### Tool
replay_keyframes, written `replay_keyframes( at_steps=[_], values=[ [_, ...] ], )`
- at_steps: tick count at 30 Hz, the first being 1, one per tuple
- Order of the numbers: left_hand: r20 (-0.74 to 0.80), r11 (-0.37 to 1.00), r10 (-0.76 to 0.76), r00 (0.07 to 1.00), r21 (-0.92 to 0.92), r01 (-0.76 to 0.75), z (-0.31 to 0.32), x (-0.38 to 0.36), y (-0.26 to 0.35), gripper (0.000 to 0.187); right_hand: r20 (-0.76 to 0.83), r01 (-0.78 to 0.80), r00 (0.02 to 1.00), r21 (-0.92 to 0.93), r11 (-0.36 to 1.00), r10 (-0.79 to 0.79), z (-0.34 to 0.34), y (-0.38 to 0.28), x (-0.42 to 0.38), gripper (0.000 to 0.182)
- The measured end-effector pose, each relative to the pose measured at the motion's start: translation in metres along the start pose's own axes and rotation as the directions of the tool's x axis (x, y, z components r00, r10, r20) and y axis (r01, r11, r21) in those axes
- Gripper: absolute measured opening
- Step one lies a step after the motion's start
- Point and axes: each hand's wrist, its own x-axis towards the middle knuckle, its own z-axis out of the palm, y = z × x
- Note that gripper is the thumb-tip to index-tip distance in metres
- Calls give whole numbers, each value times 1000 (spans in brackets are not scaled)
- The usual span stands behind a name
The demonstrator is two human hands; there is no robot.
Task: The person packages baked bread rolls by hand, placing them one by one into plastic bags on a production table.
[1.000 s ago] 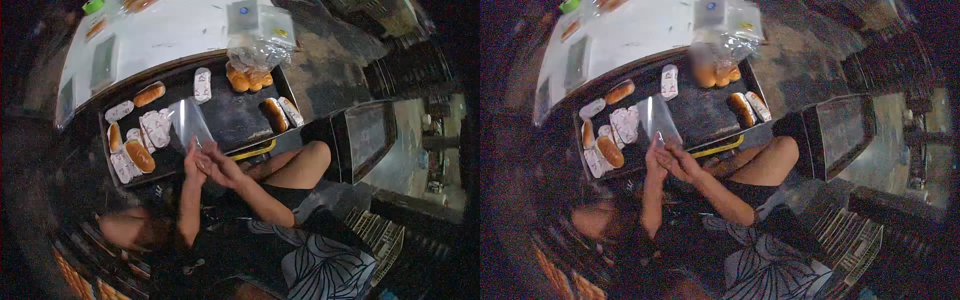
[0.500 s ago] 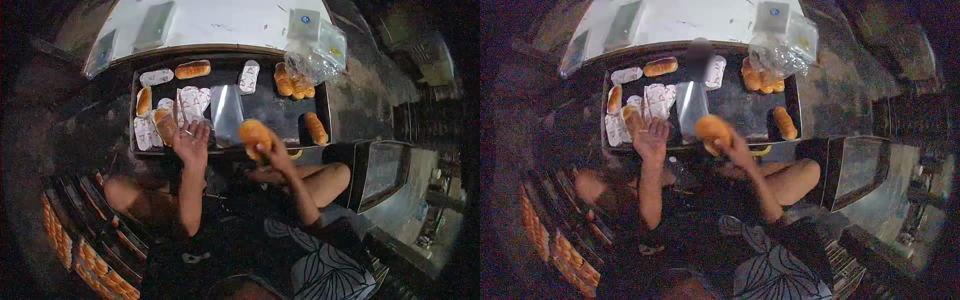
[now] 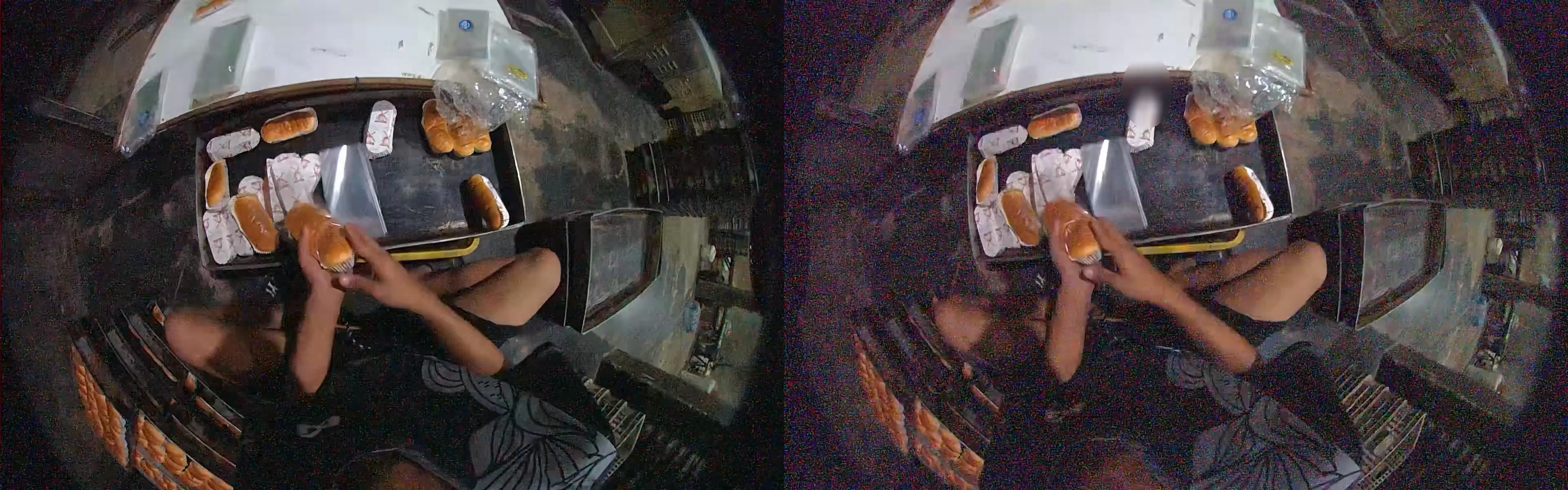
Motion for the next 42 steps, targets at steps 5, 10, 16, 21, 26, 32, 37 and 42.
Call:
replay_keyframes(
  at_steps=[5, 10, 16, 21, 26, 32, 37, 42],
  values=[
    [23, 861, 22, 999, 508, -31, -35, 5, -31, 31, 13, -191, 978, -364, 912, 210, -27, 32, 63, 28],
    [651, -464, 54, 758, 688, -558, -143, 88, -47, 31, -369, 269, 855, -285, 920, -365, -54, -55, 183, 37],
    [457, -784, -143, 878, 490, -382, -118, 82, 4, 22, 273, -250, 911, -228, 941, 308, -11, 23, 32, 34],
    [536, -382, -63, 842, 766, -517, -72, 34, 1, 15, -171, -280, 955, -255, 925, 242, 17, 67, -30, 15],
    [587, -224, 274, 762, 809, -543, -48, 6, -21, 13, 357, -763, 640, 184, 620, 681, -15, 30, 3, 32],
    [298, 604, 164, 940, 724, -334, -32, 8, -33, 22, 54, -121, 927, 980, 159, 372, 11, 29, 15, 40],
    [142, 953, -2, 990, 301, -41, -62, 49, -15, 29, 222, -535, 844, 258, 805, 489, -41, 55, 1, 56],
    [-44, 992, 122, 992, 30, -121, -38, 35, 22, 36, -583, -646, 762, -659, 385, 282, -206, 180, 18, 64]
  ],
)
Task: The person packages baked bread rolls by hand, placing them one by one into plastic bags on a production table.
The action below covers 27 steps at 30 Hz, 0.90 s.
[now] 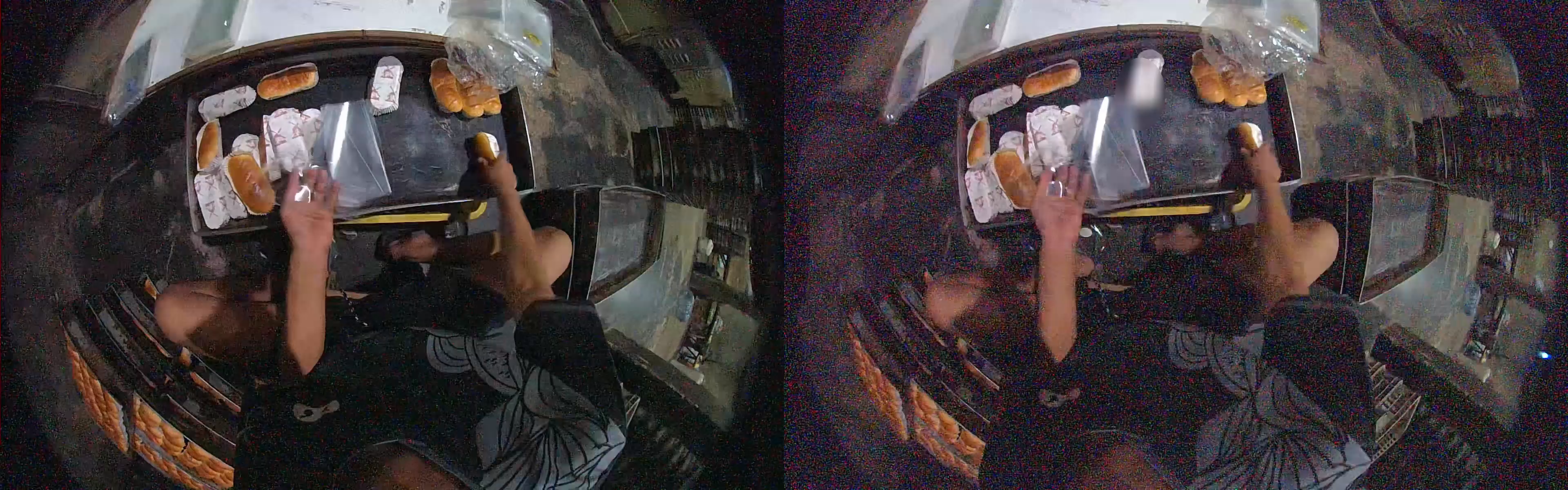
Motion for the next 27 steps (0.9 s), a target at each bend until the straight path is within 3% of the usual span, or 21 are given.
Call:
replay_keyframes(
  at_steps=[1, 3, 4, 5, 6, 7, 8, 10, 12, 13, 15, 16, 17, 18, 19, 21, 22, 23, 24, 26, 27],
  values=[
    [1, 1000, 5, 1000, 1, -5, 2, -4, 8, 36, 138, -42, 990, 146, 988, 22, 28, 28, 17, 62],
    [16, 993, 86, 996, -86, -85, 5, -7, 22, 41, 119, 134, 973, 409, 903, -198, 6, -5, -13, 54],
    [55, 977, 96, 994, -197, -83, -2, -4, 28, 43, 288, -6, 930, 631, 776, -227, -46, -62, -62, 44],
    [58, 978, 98, 994, -189, -85, 1, -4, 28, 43, 301, 32, 882, 730, 682, -364, -26, -69, -86, 36],
    [67, 974, 144, 987, -185, -130, 5, -7, 24, 44, 294, 80, 807, 805, 588, -512, -60, -109, -127, 37],
    [78, 970, 181, 980, -180, -165, 8, -10, 17, 45, 155, 381, 681, 759, 527, -716, -68, -129, -144, 42],
    [86, 975, 160, 983, -168, -144, 10, -12, 6, 45, 148, 415, 673, 735, 535, -725, -82, -153, -154, 50],
    [274, 971, 199, 941, 71, -226, 12, -20, -15, 48, 140, 443, 678, 705, 554, -721, -90, -171, -168, 58],
    [280, 987, 101, 955, 93, -131, 24, -39, -21, 48, 68, 305, 819, 789, 534, -569, -92, -179, -178, 73],
    [269, 993, 17, 963, 108, -47, 27, -47, -20, 49, 243, 122, 827, 803, 583, -507, -85, -179, -185, 80],
    [333, 992, -19, 943, 127, -25, 0, -38, -31, 48, 437, -160, 835, 775, 612, -335, -96, -193, -178, 75],
    [246, 995, -45, 968, 98, 22, 2, -40, -34, 48, 432, -154, 837, 775, 614, -336, -90, -195, -181, 75],
    [164, 996, -71, 984, 60, 62, 5, -39, -36, 49, 258, 61, 826, 843, 534, -501, -81, -197, -184, 72],
    [241, 1000, -17, 970, 25, 11, 4, -33, -24, 51, 69, 268, 764, 871, 413, -641, -74, -200, -188, 69],
    [253, 1000, -17, 967, 21, 12, 4, -33, -18, 51, 16, 261, 637, 936, 236, -770, -80, -201, -197, 59],
    [-12, 998, 30, 999, 63, -30, 4, -40, -10, 50, -78, 410, 652, 873, 264, -755, -71, -199, -208, 50],
    [-11, 977, -21, 1000, 214, 23, 10, -50, -14, 46, 2, 450, 666, 797, 404, -746, -61, -196, -198, 45],
    [88, 886, -183, 979, 447, 125, -1, -53, -16, 41, 86, 470, 690, 702, 535, -718, -60, -194, -188, 40],
    [63, 876, -144, 988, 472, 97, -6, -53, -31, 40, 167, 373, 721, 725, 579, -673, -58, -194, -170, 31],
    [61, 868, -89, 994, 494, 47, -7, -41, -44, 39, -90, 481, 773, 729, 487, -628, -64, -212, -120, 24],
    [266, 625, -60, 962, 761, -172, -15, -33, -47, 37, -119, 506, 784, 691, 516, -609, -89, -234, -100, 19]
  ],
)
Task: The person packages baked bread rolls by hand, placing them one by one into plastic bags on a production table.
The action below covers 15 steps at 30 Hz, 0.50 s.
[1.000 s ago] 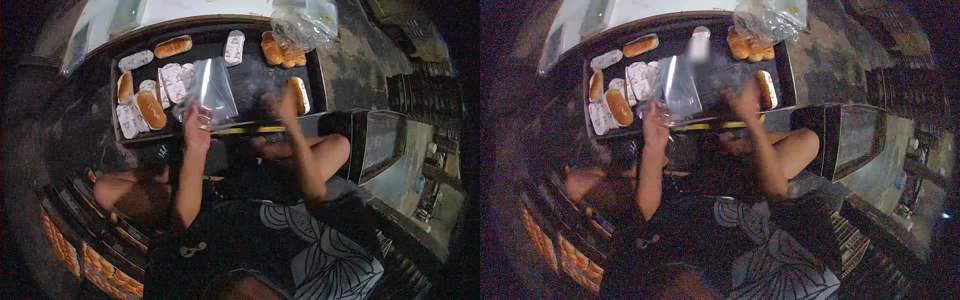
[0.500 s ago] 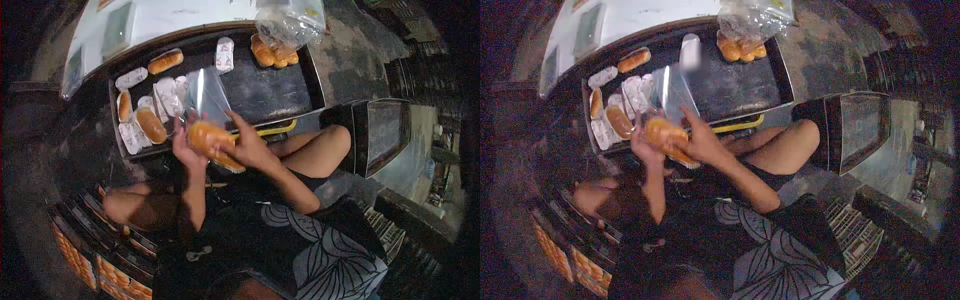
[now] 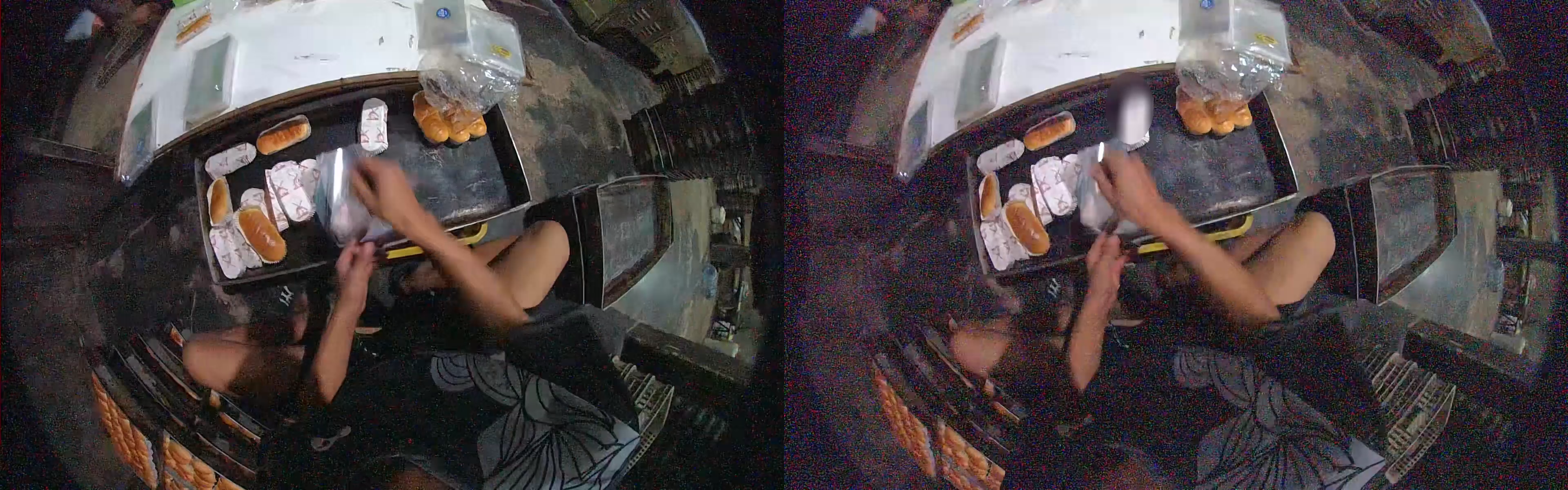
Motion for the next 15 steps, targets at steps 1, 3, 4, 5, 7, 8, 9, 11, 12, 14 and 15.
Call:
replay_keyframes(
  at_steps=[1, 3, 4, 5, 7, 8, 9, 11, 12, 14, 15],
  values=[
    [167, 911, 123, 978, 371, -178, -4, 7, -13, 36, -175, 84, 981, -28, 996, -87, -4, -22, 31, 17],
    [266, 401, 481, 836, 781, -479, -25, 35, -58, 34, -243, 222, 948, 30, 975, -208, -16, -53, 84, 18],
    [299, 185, 185, 936, 925, -332, -43, 54, -76, 30, -349, 486, 780, -182, 855, -519, -10, -47, 104, 19],
    [303, -113, -130, 944, 941, -318, -61, 73, -95, 27, -225, 468, 824, -249, 848, -520, -5, -45, 97, 22],
    [380, -77, -37, 924, 921, -381, -92, 79, -93, 24, -145, 498, 837, -199, 844, -528, 4, -40, 48, 30],
    [452, -47, 27, 892, 891, -451, -100, 76, -94, 21, -58, 329, 938, -160, 931, -341, 23, -14, 8, 32],
    [186, 364, 35, 982, 913, -186, -66, 38, -13, 17, 292, -13, 956, -27, 1000, 20, 22, -3, -30, 32],
    [219, 366, 6, 976, 907, -206, -54, 29, 25, 16, 560, -255, 809, 60, 965, 179, 40, 39, -109, 36],
    [264, 362, -19, 964, 901, -240, -51, 27, 27, 16, 426, -234, 885, 65, 970, 185, 40, 28, -129, 32],
    [289, 586, 58, 956, 765, -267, -31, 15, 24, 15, 252, -323, 923, 100, 941, 291, 53, 35, -133, 32],
    [254, 653, 113, 960, 709, -265, -23, 12, 23, 15, 156, -391, 914, 99, 915, 374, 51, 33, -125, 28]
  ],
)
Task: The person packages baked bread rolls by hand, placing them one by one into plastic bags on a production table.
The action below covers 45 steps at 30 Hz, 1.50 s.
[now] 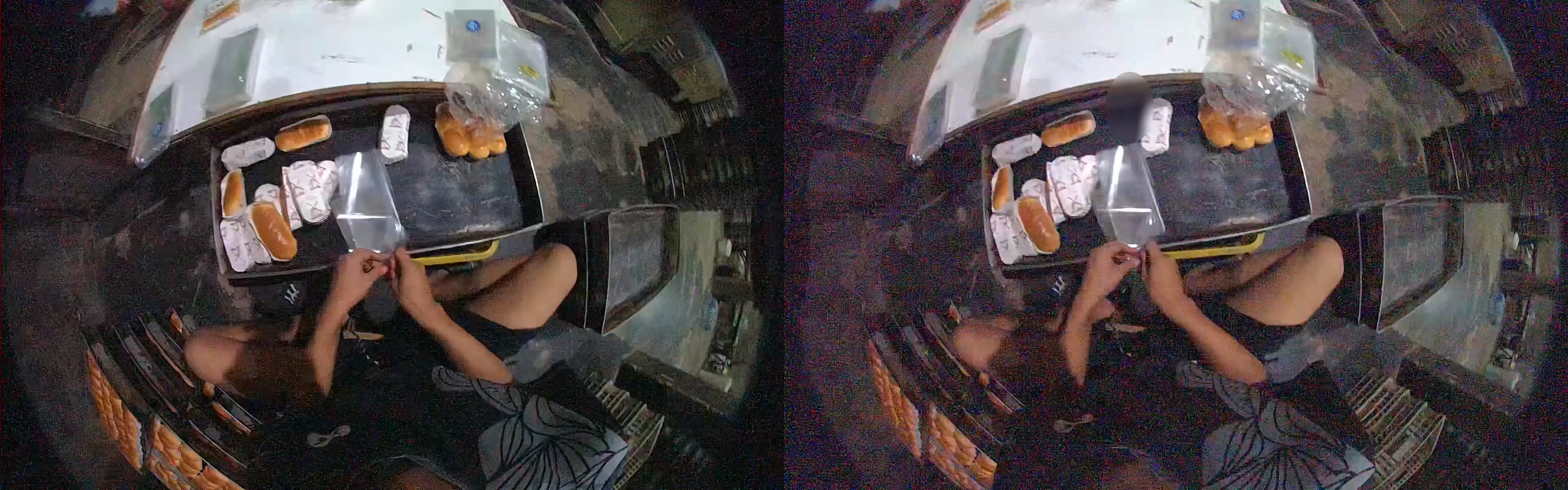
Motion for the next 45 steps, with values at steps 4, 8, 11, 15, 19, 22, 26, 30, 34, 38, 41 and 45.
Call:
replay_keyframes(
  at_steps=[4, 8, 11, 15, 19, 22, 26, 30, 34, 38, 41, 45],
  values=[
    [-380, 995, 68, 922, -45, -92, 10, 4, 6, 10, 74, -102, 993, 229, 968, 87, -24, -8, 27, 32],
    [-381, 947, 183, 906, -178, -267, 19, -9, 29, 15, 198, -220, 975, 900, 377, 96, -18, -20, 61, 43],
    [-281, 163, -511, 813, -960, -230, 17, 20, 8, 28, 199, -210, 977, 965, -159, -78, 7, -52, 46, 43],
    [-114, -17, -359, 926, -992, -129, -42, 13, -29, 29, 527, -414, 849, 602, 682, 51, 29, 5, 114, 45],
    [-418, 190, -541, 729, -906, -379, -64, 19, -52, 26, -444, -48, 812, -697, 716, -378, 5, 3, 251, 63],
    [-307, 48, -588, 748, -937, -347, -91, 10, -28, 28, -487, -294, 849, -755, 586, -202, -28, 81, 318, 63],
    [-548, 429, -376, 747, -818, -384, -101, 4, -69, 33, -155, -28, 988, -324, 946, -24, -102, 40, 236, 49],
    [-292, -228, -511, 808, -861, -455, -91, 12, -38, 43, 150, 141, 973, 212, 967, -175, -67, -11, 82, 40],
    [-275, -129, -392, 878, -928, -348, -48, 7, -6, 45, 125, 266, 952, 114, 957, -279, -40, -55, 45, 54],
    [-231, -81, -325, 917, -959, -271, -18, -3, 4, 47, 128, -26, 992, 250, 968, -7, -26, -71, 20, 65],
    [-193, 28, -539, 820, -977, -212, -4, -1, 33, 49, 21, 50, 998, 199, 979, -56, -8, -68, 29, 64],
    [-51, -184, -297, 953, -977, -109, -19, -14, -7, 46, 190, 329, 911, 195, 924, -365, -16, -69, 7, 65]
  ],
)
